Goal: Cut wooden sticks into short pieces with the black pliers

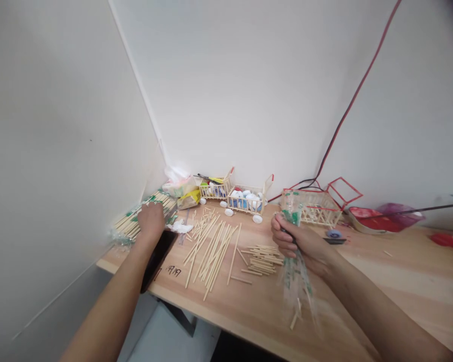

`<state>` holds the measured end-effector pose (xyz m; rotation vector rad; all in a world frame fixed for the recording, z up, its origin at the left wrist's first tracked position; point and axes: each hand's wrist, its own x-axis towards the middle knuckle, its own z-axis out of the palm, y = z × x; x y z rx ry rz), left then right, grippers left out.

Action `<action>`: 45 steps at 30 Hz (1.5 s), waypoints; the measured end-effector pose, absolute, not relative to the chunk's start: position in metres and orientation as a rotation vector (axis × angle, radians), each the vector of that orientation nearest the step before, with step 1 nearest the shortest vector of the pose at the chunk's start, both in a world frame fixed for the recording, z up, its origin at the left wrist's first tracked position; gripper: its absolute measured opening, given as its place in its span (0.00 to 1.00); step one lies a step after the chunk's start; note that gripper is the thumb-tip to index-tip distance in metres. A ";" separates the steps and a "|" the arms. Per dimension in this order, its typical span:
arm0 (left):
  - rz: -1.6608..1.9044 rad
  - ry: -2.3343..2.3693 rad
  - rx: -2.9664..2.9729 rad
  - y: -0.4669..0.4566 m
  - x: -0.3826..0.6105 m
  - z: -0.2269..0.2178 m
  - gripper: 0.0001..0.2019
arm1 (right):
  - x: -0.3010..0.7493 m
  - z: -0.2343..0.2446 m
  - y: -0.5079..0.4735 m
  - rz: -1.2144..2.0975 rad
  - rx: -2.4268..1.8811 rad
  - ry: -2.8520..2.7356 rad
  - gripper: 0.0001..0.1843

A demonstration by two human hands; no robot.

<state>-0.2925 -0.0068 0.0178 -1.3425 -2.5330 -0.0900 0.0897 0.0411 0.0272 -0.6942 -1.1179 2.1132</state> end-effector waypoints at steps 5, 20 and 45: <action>0.095 -2.416 -1.341 0.002 -0.280 0.011 0.19 | 0.087 0.026 0.039 2.109 -0.707 -1.151 0.25; 0.022 -2.494 -1.295 0.002 -0.285 0.019 0.16 | 0.089 0.027 0.044 2.056 -0.661 -1.084 0.26; -1.364 -2.378 -1.699 -0.014 -0.236 0.061 0.09 | 0.091 0.026 0.045 1.865 -0.628 -1.158 0.20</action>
